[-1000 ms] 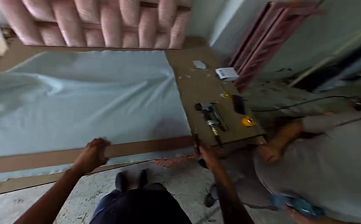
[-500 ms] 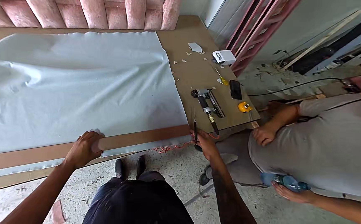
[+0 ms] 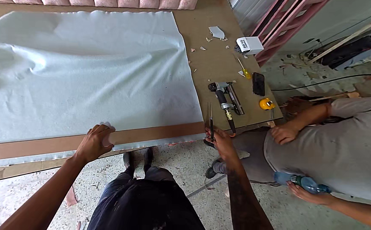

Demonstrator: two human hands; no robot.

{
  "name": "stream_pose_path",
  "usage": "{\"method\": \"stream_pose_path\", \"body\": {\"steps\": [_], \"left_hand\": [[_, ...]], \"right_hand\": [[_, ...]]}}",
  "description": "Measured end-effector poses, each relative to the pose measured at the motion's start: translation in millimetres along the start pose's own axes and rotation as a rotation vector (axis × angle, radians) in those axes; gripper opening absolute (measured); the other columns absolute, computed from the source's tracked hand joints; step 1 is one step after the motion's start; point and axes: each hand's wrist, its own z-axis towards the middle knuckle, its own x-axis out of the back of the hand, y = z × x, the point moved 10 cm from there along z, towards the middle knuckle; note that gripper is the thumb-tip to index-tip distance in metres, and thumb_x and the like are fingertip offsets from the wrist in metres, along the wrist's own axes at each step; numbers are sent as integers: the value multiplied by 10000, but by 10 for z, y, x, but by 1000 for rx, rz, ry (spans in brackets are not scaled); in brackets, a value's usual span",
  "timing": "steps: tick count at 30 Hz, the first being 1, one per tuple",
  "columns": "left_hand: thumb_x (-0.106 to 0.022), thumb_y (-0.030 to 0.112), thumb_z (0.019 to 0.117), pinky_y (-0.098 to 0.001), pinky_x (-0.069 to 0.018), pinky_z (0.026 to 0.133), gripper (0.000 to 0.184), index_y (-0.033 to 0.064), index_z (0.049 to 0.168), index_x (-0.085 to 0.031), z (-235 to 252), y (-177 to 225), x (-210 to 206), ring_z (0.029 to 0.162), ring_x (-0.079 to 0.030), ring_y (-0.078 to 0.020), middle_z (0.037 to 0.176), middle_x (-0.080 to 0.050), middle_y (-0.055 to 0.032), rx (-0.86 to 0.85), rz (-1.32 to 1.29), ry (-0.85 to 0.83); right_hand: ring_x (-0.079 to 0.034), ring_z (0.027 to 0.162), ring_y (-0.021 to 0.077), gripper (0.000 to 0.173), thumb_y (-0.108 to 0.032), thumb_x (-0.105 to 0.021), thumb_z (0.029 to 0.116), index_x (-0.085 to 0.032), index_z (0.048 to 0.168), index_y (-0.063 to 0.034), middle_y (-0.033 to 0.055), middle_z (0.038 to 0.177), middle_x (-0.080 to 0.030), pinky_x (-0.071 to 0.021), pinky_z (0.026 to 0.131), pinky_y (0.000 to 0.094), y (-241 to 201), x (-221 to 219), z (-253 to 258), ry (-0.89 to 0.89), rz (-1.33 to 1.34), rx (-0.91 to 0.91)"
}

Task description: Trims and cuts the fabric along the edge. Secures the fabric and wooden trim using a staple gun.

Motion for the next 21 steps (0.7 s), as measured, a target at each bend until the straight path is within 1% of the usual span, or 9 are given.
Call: {"method": "stream_pose_path", "body": {"steps": [2,4,6,8,10,12,14,16,21], "left_hand": [[-839,435,735,-523,-491,979,578,235,1263,-715,-17,4,16,1197,-585,-219,1258,-659,21,31,31,12],[-834,474,760,-572,-453,1047,587,240,1282,-704,-71,55,83,1273,-555,-254,1318,-639,-7,86,25,58],[-799,521,813,-569,-430,1113,556,230,1278,-710,-147,216,137,1330,-527,-259,1365,-621,-22,136,-50,161],[-766,463,880,-533,-428,1143,437,206,1232,-736,-351,465,197,1342,-535,-220,1354,-646,-9,171,-176,276],[-751,329,906,-462,-452,1152,319,166,1180,-755,-412,880,106,1333,-559,-185,1335,-671,-9,150,-362,302],[-759,263,910,-407,-532,1074,261,128,1134,-762,-370,1330,-127,1223,-635,-165,1251,-705,-35,112,-555,281],[-765,228,913,-355,-608,941,233,111,1114,-753,-178,1824,-468,1050,-700,-133,1148,-727,-33,86,-755,223],[-772,199,919,-362,-632,872,261,66,1142,-740,182,2303,-849,955,-725,-147,1101,-741,-56,89,-990,155],[-611,122,1014,-460,-612,917,256,-39,1202,-675,944,3240,-1620,988,-731,-271,1146,-730,-165,380,-1710,113]], "right_hand": [[-721,1005,227,232,-142,-474,1092,-629,1184,5,131,1167,-726,-601,874,399,-78,25,-36,10,15,23],[-729,1022,264,287,-149,-456,1093,-625,1256,16,154,1206,-721,-612,887,433,-246,75,-100,-22,54,90],[-701,1108,292,353,-196,-444,1075,-611,1324,-9,153,1314,-681,-595,929,468,-465,162,-146,-155,78,145],[-679,1168,297,344,-250,-518,1031,-634,1289,-52,139,1350,-662,-590,958,465,-529,170,-71,-337,67,135],[-721,1060,299,247,-182,-592,965,-676,1145,-36,154,1209,-714,-629,880,435,-625,214,117,-398,-55,102],[-738,948,294,224,-109,-661,942,-671,1130,14,165,1096,-735,-639,818,430,-814,147,269,-432,-323,20],[-721,815,240,252,-180,-733,946,-692,1116,1,123,970,-740,-622,722,405,-1031,99,406,-500,-611,-47],[-694,733,201,311,-284,-756,937,-703,1077,-10,96,898,-722,-610,677,380,-1156,127,708,-644,-784,-66],[-639,646,161,494,-539,-757,886,-711,1004,-61,53,800,-683,-570,635,364,-1110,352,1311,-1046,-1139,-174]]}}
